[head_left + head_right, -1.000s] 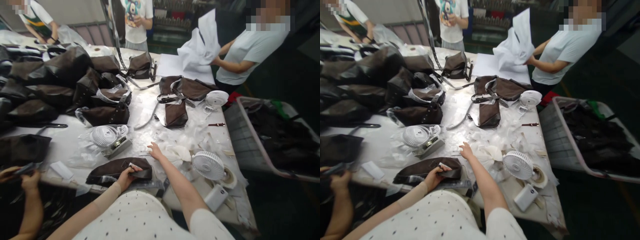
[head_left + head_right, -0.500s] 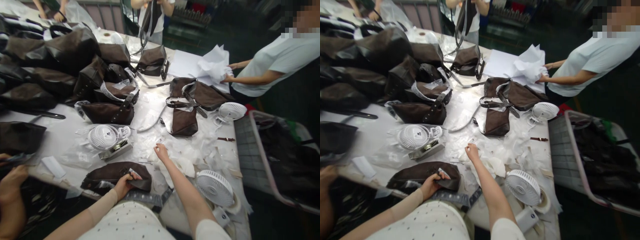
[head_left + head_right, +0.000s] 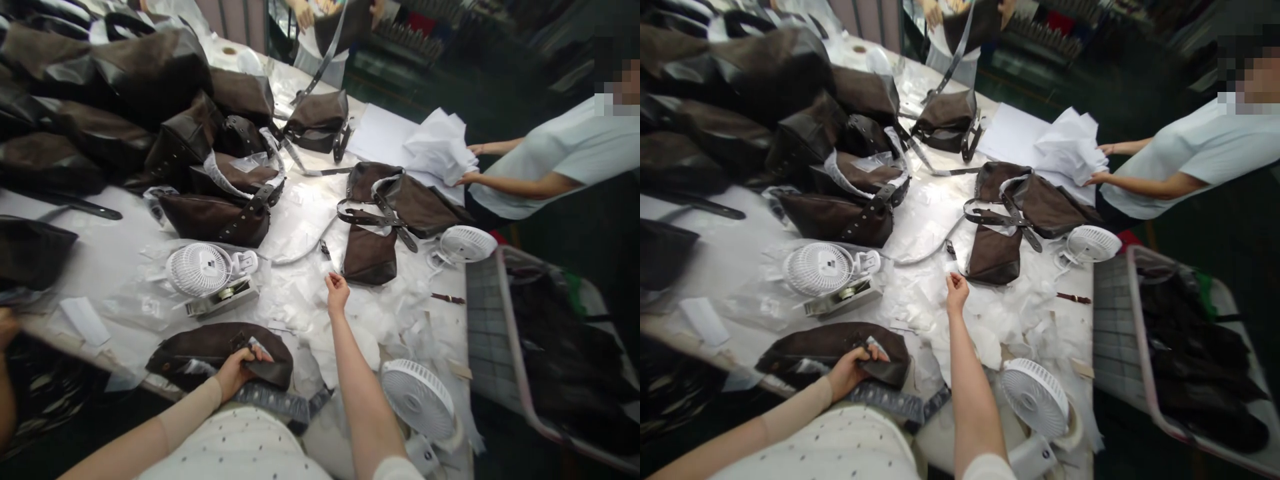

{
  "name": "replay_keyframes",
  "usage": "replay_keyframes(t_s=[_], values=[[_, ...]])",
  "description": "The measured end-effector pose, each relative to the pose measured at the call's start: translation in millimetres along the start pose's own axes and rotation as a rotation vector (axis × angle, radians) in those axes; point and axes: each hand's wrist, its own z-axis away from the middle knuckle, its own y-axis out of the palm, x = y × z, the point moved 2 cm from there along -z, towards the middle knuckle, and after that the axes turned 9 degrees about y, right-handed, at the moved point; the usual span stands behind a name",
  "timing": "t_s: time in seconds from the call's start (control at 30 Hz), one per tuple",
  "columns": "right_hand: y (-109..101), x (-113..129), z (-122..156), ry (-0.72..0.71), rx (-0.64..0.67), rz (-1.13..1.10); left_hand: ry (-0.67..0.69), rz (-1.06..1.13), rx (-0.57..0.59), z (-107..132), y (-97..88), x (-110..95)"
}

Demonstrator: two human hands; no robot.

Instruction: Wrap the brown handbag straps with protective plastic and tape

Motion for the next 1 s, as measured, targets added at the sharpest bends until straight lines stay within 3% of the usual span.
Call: replay_keyframes(t_s=[0.07, 0.17, 0.27, 0.37, 0.43, 0.53, 0.67, 0.73, 0.83, 1.0], values=[[-15.8, 20.6, 12.0, -0.046, -0.07, -0.128, -0.005, -0.026, -0.011, 0.0, -0.1, 0.3], [-43.9, 71.3, 35.2, -0.236, -0.19, -0.171, 0.047, -0.15, -0.012, 3.5, 2.5, -4.8], [-70.5, 120.1, 60.3, -0.313, -0.228, -0.214, 0.372, -0.434, 0.065, 11.2, 18.7, -23.6], [-82.9, 141.1, 85.4, -0.267, -0.172, -0.236, 0.72, -0.637, 0.233, 19.8, 52.4, -44.4], [-81.9, 139.1, 103.5, -0.213, -0.137, -0.239, 0.806, -0.68, 0.372, 22.8, 78.6, -51.4], [-74.3, 126.2, 130.7, -0.142, -0.113, -0.241, 0.799, -0.765, 0.52, 25.8, 111.6, -51.1], [-76.3, 116.8, 160.2, -0.124, -0.119, -0.245, 0.821, -0.888, 0.599, 41.1, 133.6, -41.7], [-86.1, 116.9, 172.1, -0.14, -0.165, -0.262, 0.853, -0.924, 0.6, 54.9, 134.7, -33.3], [-99.3, 114.2, 184.3, -0.153, -0.243, -0.335, 0.919, -1.023, 0.643, 65.3, 122.3, -9.5], [-100.5, 102.3, 179.8, -0.074, -0.225, -0.469, 0.904, -1.054, 0.659, 23.7, 98.5, 22.8]])
